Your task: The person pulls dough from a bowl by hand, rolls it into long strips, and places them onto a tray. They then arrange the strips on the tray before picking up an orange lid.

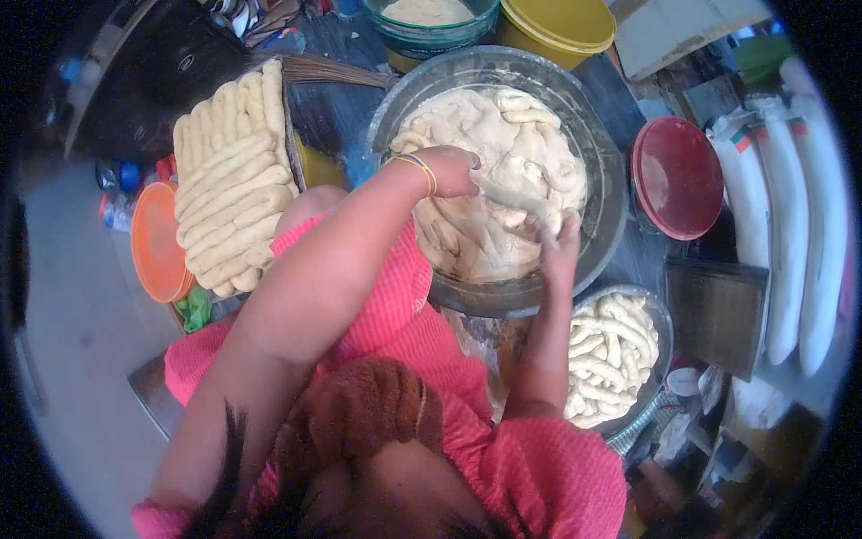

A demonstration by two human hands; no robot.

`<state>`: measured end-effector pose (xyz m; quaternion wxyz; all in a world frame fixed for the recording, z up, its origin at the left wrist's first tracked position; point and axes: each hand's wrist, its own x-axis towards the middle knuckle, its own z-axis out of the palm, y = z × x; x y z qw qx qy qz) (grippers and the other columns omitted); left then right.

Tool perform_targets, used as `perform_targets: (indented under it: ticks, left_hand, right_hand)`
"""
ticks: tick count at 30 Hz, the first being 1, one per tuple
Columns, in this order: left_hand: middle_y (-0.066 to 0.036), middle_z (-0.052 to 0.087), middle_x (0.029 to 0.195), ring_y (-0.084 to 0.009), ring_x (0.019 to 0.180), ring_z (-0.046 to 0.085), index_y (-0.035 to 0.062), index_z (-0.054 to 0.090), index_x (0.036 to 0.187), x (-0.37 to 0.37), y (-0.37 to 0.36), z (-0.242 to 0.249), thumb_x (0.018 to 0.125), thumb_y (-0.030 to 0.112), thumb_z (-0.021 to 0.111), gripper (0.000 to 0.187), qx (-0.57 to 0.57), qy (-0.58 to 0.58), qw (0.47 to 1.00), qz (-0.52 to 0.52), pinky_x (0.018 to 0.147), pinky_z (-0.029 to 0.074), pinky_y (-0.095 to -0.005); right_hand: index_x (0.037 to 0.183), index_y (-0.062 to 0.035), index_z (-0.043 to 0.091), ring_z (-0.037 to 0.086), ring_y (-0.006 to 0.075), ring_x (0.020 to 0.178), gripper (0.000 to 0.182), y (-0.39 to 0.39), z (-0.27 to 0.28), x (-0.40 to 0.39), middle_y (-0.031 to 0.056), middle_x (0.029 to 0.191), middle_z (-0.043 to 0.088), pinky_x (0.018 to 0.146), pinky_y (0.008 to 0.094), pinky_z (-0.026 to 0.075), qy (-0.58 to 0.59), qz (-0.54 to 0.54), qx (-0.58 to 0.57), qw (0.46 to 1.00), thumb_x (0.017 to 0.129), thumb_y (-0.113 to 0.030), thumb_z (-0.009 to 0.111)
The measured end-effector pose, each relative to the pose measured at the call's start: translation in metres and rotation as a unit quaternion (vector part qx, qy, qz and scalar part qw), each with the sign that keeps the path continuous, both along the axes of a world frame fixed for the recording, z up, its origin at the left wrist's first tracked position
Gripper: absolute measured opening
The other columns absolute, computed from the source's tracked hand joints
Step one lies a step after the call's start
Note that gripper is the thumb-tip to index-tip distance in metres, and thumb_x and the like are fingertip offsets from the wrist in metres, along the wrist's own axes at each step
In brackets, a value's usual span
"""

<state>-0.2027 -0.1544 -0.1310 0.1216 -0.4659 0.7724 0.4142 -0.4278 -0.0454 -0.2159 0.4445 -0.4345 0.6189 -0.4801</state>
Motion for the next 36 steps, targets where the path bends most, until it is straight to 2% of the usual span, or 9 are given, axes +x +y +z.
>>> perform_targets:
  ticks: [2, 6, 10, 12, 21, 24, 28, 30, 36]
  left_hand:
    - [-0.02, 0.056, 0.111, -0.0318, 0.105, 0.053, 0.0027, 0.052, 0.117, -0.001, 0.0, 0.002, 0.074, 0.033, 0.06, 0.053, -0.001, -0.001, 1.0, -0.004, 0.089, 0.04, -0.0352]
    - [-0.02, 0.055, 0.114, -0.0315, 0.107, 0.052, 0.0023, 0.051, 0.118, 0.002, 0.004, 0.0, 0.075, 0.034, 0.06, 0.054, -0.009, 0.0, 1.0, 0.002, 0.091, 0.039, -0.0347]
    - [-0.019, 0.053, 0.117, -0.0311, 0.109, 0.05, 0.0014, 0.049, 0.119, 0.01, -0.001, -0.002, 0.075, 0.035, 0.06, 0.056, -0.003, -0.003, 1.0, 0.017, 0.092, 0.038, -0.0344]
    - [-0.019, 0.053, 0.117, -0.0311, 0.11, 0.05, 0.0013, 0.049, 0.12, 0.012, 0.0, 0.001, 0.075, 0.035, 0.06, 0.056, -0.004, -0.008, 1.0, 0.019, 0.093, 0.038, -0.0343]
    - [-0.019, 0.052, 0.118, -0.0307, 0.11, 0.05, 0.0015, 0.049, 0.12, 0.01, 0.003, 0.005, 0.075, 0.035, 0.06, 0.057, -0.004, 0.0, 1.0, 0.012, 0.093, 0.037, -0.0337]
    - [-0.019, 0.053, 0.118, -0.0305, 0.11, 0.05, 0.0022, 0.049, 0.12, 0.013, 0.004, 0.008, 0.076, 0.035, 0.06, 0.057, -0.01, 0.005, 1.0, 0.016, 0.093, 0.037, -0.0337]
    - [-0.018, 0.052, 0.118, -0.0301, 0.111, 0.049, 0.0035, 0.048, 0.122, 0.016, 0.005, 0.006, 0.076, 0.035, 0.06, 0.057, -0.017, 0.001, 1.0, 0.013, 0.093, 0.037, -0.0335]
    - [-0.018, 0.052, 0.118, -0.03, 0.111, 0.049, 0.0037, 0.048, 0.122, 0.018, 0.005, 0.014, 0.076, 0.035, 0.06, 0.057, 0.007, 0.002, 1.0, 0.027, 0.093, 0.038, -0.0335]
    - [-0.019, 0.053, 0.118, -0.0297, 0.109, 0.051, 0.0039, 0.047, 0.123, 0.023, 0.011, 0.015, 0.075, 0.035, 0.06, 0.058, -0.006, -0.003, 0.999, 0.034, 0.092, 0.038, -0.0334]
  right_hand:
    - [0.112, 0.0011, 0.045, 0.055, 0.0161, 0.088, 0.034, -0.027, 0.008, -0.014, 0.0077, 0.098, 0.056, 0.077, 0.0272, 0.043, -0.053, -0.032, -0.005, 0.998, 0.079, -0.002, 0.055]
    - [0.117, 0.0035, 0.042, 0.056, 0.0233, 0.085, 0.054, -0.072, -0.051, -0.031, 0.0125, 0.094, 0.057, 0.08, 0.0313, 0.043, 0.351, -0.142, -0.09, 0.921, 0.072, -0.012, 0.068]
    - [0.087, -0.0012, 0.063, 0.062, 0.0253, 0.071, 0.032, -0.045, -0.147, -0.039, 0.0128, 0.073, 0.064, 0.069, 0.0336, 0.047, 0.344, 0.05, 0.168, 0.923, 0.067, -0.025, 0.068]
    - [0.095, 0.0008, 0.058, 0.06, 0.0313, 0.085, 0.046, -0.012, -0.175, -0.017, 0.0194, 0.091, 0.062, 0.078, 0.0365, 0.045, 0.403, 0.183, 0.274, 0.854, 0.062, -0.028, 0.072]
    - [0.095, 0.0059, 0.054, 0.056, 0.037, 0.091, 0.051, 0.041, -0.17, 0.037, 0.0248, 0.096, 0.056, 0.077, 0.0398, 0.045, 0.238, -0.009, 0.324, 0.916, 0.062, -0.029, 0.073]
    - [0.09, 0.0036, 0.058, 0.059, 0.0339, 0.085, 0.045, 0.046, -0.157, 0.038, 0.0238, 0.088, 0.06, 0.073, 0.0383, 0.046, 0.454, 0.066, 0.188, 0.868, 0.062, -0.028, 0.073]
    - [0.094, 0.0036, 0.056, 0.061, 0.0321, 0.08, 0.041, 0.056, -0.129, 0.057, 0.0206, 0.094, 0.061, 0.071, 0.0362, 0.046, 0.358, 0.137, 0.224, 0.896, 0.067, -0.025, 0.069]
    - [0.1, 0.0036, 0.052, 0.059, 0.0254, 0.079, 0.038, 0.071, -0.121, 0.082, 0.0161, 0.096, 0.06, 0.07, 0.0353, 0.046, 0.068, 0.132, 0.252, 0.956, 0.074, -0.02, 0.065]
    - [0.122, 0.0052, 0.041, 0.054, 0.0253, 0.101, 0.054, 0.035, -0.098, 0.117, 0.0224, 0.105, 0.056, 0.086, 0.034, 0.042, 0.071, 0.186, 0.23, 0.953, 0.078, -0.02, 0.058]
